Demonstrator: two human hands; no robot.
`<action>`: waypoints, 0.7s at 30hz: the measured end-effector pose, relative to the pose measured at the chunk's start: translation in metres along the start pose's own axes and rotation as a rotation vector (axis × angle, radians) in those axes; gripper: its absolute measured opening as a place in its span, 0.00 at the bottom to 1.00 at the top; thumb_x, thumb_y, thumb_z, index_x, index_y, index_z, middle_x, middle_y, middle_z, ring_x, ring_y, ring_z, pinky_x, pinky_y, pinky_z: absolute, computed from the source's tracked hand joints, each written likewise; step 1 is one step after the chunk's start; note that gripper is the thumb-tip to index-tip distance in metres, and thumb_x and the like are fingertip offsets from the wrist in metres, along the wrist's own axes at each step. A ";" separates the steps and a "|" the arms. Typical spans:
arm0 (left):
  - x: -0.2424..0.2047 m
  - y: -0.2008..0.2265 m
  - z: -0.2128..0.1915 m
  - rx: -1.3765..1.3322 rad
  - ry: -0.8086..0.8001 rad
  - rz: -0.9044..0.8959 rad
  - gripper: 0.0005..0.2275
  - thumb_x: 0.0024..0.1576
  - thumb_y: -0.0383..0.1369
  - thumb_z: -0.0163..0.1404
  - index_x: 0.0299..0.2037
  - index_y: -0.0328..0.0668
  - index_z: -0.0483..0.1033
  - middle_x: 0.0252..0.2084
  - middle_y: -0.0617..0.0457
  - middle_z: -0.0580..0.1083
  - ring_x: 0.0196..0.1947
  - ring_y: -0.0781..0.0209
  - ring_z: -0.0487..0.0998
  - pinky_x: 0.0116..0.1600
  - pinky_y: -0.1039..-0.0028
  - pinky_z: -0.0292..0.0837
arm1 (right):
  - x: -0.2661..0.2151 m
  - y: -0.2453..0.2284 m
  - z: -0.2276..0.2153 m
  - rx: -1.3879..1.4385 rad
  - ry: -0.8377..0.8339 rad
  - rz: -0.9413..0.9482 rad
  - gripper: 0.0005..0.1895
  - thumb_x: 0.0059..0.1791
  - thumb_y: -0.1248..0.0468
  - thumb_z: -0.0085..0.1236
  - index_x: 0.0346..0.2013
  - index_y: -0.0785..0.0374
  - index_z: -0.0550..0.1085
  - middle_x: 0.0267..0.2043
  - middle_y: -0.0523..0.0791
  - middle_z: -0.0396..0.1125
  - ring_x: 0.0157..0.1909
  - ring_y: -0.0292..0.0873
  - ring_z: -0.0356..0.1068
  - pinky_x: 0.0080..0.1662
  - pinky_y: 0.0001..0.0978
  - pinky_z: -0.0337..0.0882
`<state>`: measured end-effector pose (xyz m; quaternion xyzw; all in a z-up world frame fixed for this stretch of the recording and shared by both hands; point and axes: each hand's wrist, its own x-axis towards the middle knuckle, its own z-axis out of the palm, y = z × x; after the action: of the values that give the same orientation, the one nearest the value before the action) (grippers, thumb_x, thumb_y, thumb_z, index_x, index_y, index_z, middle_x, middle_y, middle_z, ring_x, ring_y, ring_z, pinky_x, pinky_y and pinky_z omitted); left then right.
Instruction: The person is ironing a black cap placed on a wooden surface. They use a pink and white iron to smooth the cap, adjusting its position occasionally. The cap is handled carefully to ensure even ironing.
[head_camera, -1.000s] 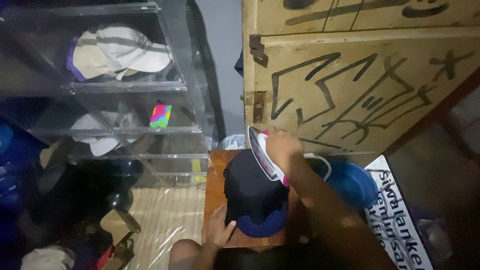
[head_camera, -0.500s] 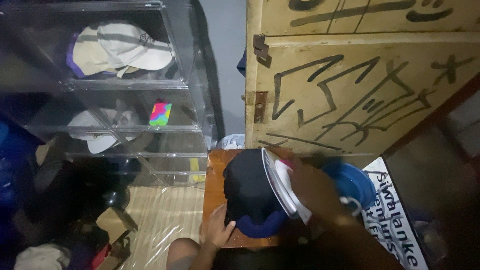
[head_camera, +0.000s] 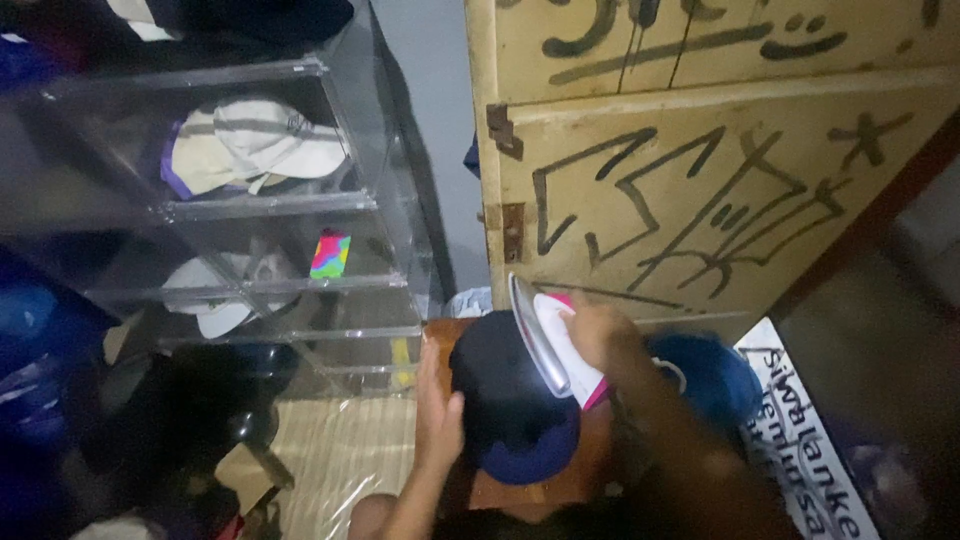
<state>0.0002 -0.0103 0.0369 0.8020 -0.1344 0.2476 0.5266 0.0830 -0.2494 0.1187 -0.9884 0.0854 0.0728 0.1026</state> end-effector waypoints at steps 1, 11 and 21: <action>0.013 0.003 0.007 0.005 -0.007 -0.009 0.31 0.56 0.47 0.31 0.65 0.34 0.46 0.68 0.41 0.49 0.69 0.49 0.46 0.69 0.62 0.36 | -0.013 0.010 -0.005 0.003 -0.012 0.002 0.19 0.50 0.47 0.37 0.48 0.54 0.63 0.40 0.54 0.69 0.43 0.57 0.70 0.44 0.49 0.69; 0.071 0.033 0.030 0.392 -0.532 -0.250 0.36 0.51 0.60 0.38 0.65 0.48 0.52 0.64 0.46 0.56 0.66 0.48 0.50 0.63 0.51 0.44 | -0.061 0.093 0.081 1.005 -0.231 0.219 0.23 0.52 0.59 0.41 0.59 0.68 0.61 0.29 0.54 0.63 0.21 0.44 0.60 0.24 0.33 0.64; 0.077 0.062 0.024 0.495 -0.597 -0.274 0.37 0.51 0.62 0.34 0.65 0.46 0.52 0.64 0.44 0.55 0.66 0.47 0.51 0.61 0.50 0.49 | -0.002 0.084 0.084 1.152 -0.236 0.137 0.27 0.51 0.52 0.40 0.57 0.69 0.60 0.20 0.45 0.57 0.16 0.38 0.58 0.15 0.27 0.64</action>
<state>0.0418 -0.0546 0.1193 0.9516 -0.1097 -0.0434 0.2837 0.0544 -0.3122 0.0217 -0.7509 0.1627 0.1304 0.6266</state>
